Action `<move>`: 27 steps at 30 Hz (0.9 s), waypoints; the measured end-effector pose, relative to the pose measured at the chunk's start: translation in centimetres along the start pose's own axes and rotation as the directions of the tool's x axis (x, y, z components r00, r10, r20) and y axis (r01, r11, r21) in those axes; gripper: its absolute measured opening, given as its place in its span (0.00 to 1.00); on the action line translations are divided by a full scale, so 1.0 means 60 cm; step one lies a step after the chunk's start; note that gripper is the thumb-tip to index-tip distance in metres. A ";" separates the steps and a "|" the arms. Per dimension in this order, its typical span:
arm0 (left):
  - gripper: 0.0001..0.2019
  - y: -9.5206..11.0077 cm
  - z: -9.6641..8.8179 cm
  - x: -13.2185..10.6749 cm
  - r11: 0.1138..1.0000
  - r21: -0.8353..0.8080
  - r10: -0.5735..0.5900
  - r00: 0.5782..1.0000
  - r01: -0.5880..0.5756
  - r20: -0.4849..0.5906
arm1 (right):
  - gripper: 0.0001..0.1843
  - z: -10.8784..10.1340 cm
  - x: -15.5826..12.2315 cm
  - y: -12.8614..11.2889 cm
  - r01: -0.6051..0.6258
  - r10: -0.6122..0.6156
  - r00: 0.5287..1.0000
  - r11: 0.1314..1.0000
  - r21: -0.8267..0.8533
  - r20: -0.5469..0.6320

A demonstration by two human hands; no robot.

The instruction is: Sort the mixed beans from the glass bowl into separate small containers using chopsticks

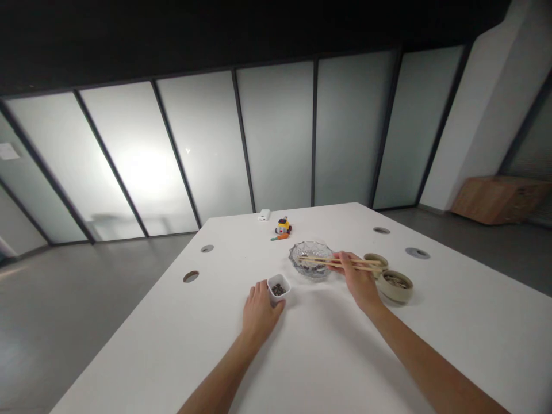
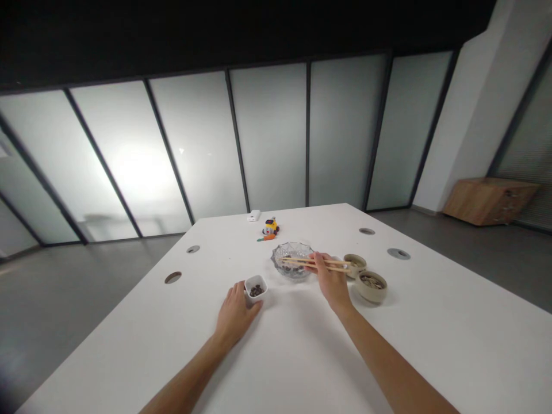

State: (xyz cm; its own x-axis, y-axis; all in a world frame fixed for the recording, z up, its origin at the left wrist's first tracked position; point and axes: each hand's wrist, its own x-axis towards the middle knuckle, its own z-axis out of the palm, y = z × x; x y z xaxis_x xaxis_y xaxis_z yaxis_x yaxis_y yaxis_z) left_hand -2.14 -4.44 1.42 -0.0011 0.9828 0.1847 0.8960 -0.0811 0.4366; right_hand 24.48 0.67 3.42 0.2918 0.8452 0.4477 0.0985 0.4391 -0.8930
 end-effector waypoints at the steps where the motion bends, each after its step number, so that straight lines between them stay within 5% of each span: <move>1: 0.18 0.001 -0.001 -0.001 1.000 0.010 0.002 1.000 -0.002 0.007 | 0.24 -0.003 0.004 -0.001 0.028 -0.029 1.000 0.996 -0.081 -0.006; 5: 0.18 0.004 -0.006 -0.002 0.999 0.037 0.019 0.999 -0.021 0.042 | 0.24 -0.003 0.025 -0.007 0.181 -0.179 0.983 0.915 -0.361 0.038; 9: 0.16 0.007 -0.009 -0.002 0.999 0.048 0.014 0.999 -0.016 0.046 | 0.27 0.021 0.052 -0.016 0.383 -0.307 0.923 0.781 -0.494 0.230; 14: 0.15 0.007 -0.006 0.001 0.999 0.026 0.025 0.999 -0.026 0.048 | 0.24 0.053 0.073 -0.016 0.500 -0.353 0.862 0.713 -0.492 0.363; 20: 0.14 0.007 -0.001 0.007 1.000 -0.012 -0.016 0.998 0.016 0.061 | 0.23 0.052 0.082 -0.007 0.551 -0.352 0.819 0.703 -0.449 0.454; 27: 0.15 0.010 0.007 0.016 0.998 0.035 0.041 0.994 -0.045 0.101 | 0.22 0.041 0.096 0.006 0.539 -0.327 0.816 0.729 -0.422 0.477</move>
State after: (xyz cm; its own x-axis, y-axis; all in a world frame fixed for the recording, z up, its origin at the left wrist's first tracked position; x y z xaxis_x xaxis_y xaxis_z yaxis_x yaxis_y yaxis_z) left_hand -1.43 -3.48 1.51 0.0809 0.9903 0.1127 0.9101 -0.1195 0.3967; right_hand 23.87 6.45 5.76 -0.2479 0.6916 0.6784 0.6309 0.6467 -0.4287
